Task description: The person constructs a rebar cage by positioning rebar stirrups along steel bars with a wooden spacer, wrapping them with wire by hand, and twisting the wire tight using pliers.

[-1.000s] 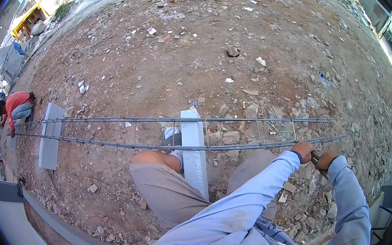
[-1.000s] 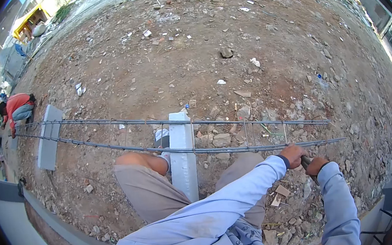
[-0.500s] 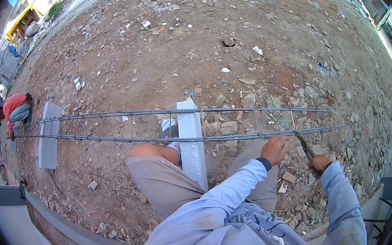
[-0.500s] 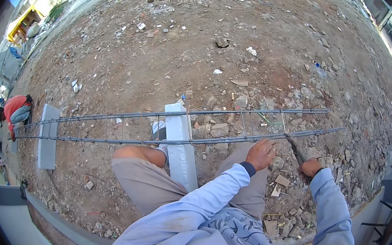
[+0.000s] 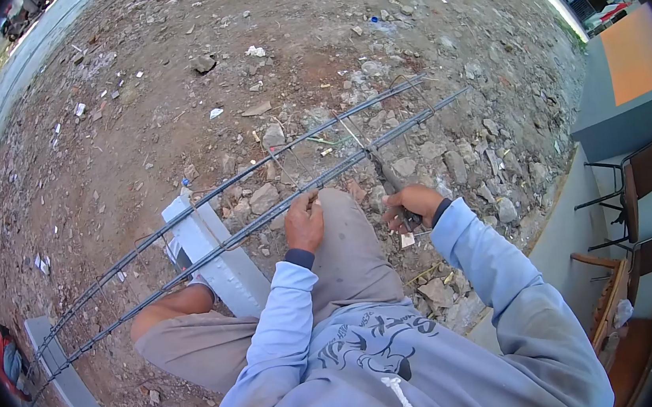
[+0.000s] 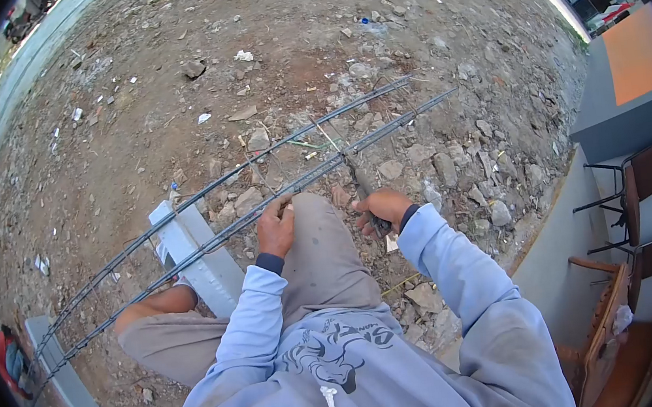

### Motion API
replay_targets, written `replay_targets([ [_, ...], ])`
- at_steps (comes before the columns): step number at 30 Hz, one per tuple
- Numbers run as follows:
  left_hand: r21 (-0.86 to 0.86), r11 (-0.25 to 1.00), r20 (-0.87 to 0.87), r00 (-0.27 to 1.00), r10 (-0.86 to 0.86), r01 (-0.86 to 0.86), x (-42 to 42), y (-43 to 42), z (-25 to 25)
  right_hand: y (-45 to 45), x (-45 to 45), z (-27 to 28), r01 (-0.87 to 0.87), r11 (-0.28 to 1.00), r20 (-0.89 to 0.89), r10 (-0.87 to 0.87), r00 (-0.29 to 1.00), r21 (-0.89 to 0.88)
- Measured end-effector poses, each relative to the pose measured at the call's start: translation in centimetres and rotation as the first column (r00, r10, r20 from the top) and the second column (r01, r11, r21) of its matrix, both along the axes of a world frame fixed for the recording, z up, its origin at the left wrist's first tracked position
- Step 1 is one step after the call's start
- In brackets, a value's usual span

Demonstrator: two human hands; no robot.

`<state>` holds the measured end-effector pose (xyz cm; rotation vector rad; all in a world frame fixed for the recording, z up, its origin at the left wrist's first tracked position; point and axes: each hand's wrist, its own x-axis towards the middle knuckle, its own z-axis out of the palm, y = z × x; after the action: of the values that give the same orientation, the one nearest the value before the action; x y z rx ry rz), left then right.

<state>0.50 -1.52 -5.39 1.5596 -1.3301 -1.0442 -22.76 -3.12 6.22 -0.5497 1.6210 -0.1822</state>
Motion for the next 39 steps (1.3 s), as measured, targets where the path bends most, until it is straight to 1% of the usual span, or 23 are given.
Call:
replay_targets([
  [1,0.011,1.000,-0.007,1.000,0.010,-0.010,0.4,0.1,-0.1,-0.4,0.0,0.0,-0.021,1.000,-0.022,0.021,1.000,0.001],
  [2,0.025,1.000,0.003,1.000,0.009,-0.009,0.9,0.0,-0.2,-1.1,-0.8,-0.5,-0.089,0.996,-0.051,0.089,0.995,-0.001],
  [5,0.044,0.999,0.020,0.999,0.026,-0.027,1.6,-0.2,-0.4,-1.8,-2.1,0.4,-0.042,0.999,0.034,0.041,0.999,0.029],
  [6,0.035,0.999,0.027,0.999,0.034,-0.035,1.8,-0.2,-0.4,-1.6,-1.9,1.0,-0.025,1.000,-0.010,0.025,1.000,0.008],
  [9,0.028,0.999,0.017,0.999,0.043,-0.043,1.9,0.0,-0.4,-2.5,-3.5,-0.1,-0.258,0.965,-0.079,0.262,0.962,0.052],
  [10,0.032,0.999,0.008,0.999,0.041,-0.042,1.8,0.2,-0.5,-3.2,-3.7,0.2,-0.393,0.919,-0.170,0.394,0.903,0.041],
  [12,0.049,0.999,0.036,0.999,0.011,-0.013,1.9,0.5,-0.4,-4.1,-3.9,1.1,-0.633,0.772,-0.346,0.609,0.713,0.055],
  [15,0.085,0.996,0.039,0.999,-0.014,0.011,1.8,0.0,0.4,-3.8,-5.8,0.0,-0.589,0.800,-0.249,0.552,0.796,-0.112],
  [16,0.111,0.994,0.035,0.999,-0.021,0.017,1.7,0.3,0.6,-3.1,-5.9,-0.1,-0.376,0.926,-0.098,0.371,0.923,-0.032],
  [19,0.066,0.998,0.040,0.999,-0.012,0.009,1.8,0.4,0.0,-0.2,-5.0,0.0,-0.127,0.990,0.116,0.134,0.984,-0.067],
  [20,0.077,0.997,0.037,0.999,0.001,-0.004,2.0,0.5,-0.2,0.7,-4.5,-0.2,-0.068,0.997,0.189,0.071,0.979,-0.018],
  [23,0.096,0.995,0.023,0.999,0.026,-0.028,2.3,0.4,-0.7,3.4,-2.8,-1.4,0.072,0.995,0.242,-0.052,0.969,-0.075],
  [24,0.097,0.995,0.017,0.999,0.036,-0.038,2.3,0.5,-0.7,3.8,-1.9,-1.0,0.141,0.982,0.204,-0.115,0.972,-0.121],
  [25,0.098,0.994,0.012,0.999,0.049,-0.050,2.3,0.5,-0.8,3.8,-1.7,-1.1,0.197,0.963,0.205,-0.158,0.966,-0.183],
  [27,-0.012,0.997,0.110,0.991,0.074,-0.073,2.2,0.5,-0.4,3.2,-1.5,-1.5,0.298,0.905,0.220,-0.238,0.946,-0.303],
  [28,-0.067,0.995,0.160,0.983,0.089,-0.079,2.3,0.4,-0.1,2.5,-1.4,-1.4,0.363,0.852,0.199,-0.308,0.930,-0.377],
  [31,-0.092,0.993,0.172,0.981,0.091,-0.076,2.4,0.2,0.5,1.1,-1.2,-2.4,0.416,0.758,0.208,-0.361,0.909,-0.503],
  [32,-0.066,0.995,0.143,0.986,0.082,-0.073,2.4,0.2,0.4,1.1,-0.7,-2.8,0.394,0.788,0.163,-0.361,0.918,-0.472],
  [33,-0.040,0.997,0.117,0.990,0.073,-0.069,2.5,0.3,0.2,1.2,-0.7,-3.4,0.268,0.851,0.106,-0.247,0.963,-0.451],
  [35,-0.008,0.998,0.091,0.994,0.058,-0.057,2.9,1.0,-0.2,2.3,-0.6,-4.8,0.007,0.927,0.011,-0.003,1.000,-0.376],
  [36,-0.010,0.998,0.088,0.994,0.059,-0.059,3.0,1.2,-0.3,2.7,-0.2,-5.0,0.046,0.917,0.013,-0.045,0.999,-0.396],
  [39,-0.027,0.996,0.097,0.992,0.086,-0.084,3.9,1.9,-0.5,3.7,1.5,-6.5,0.243,0.809,0.065,-0.247,0.967,-0.535],
])
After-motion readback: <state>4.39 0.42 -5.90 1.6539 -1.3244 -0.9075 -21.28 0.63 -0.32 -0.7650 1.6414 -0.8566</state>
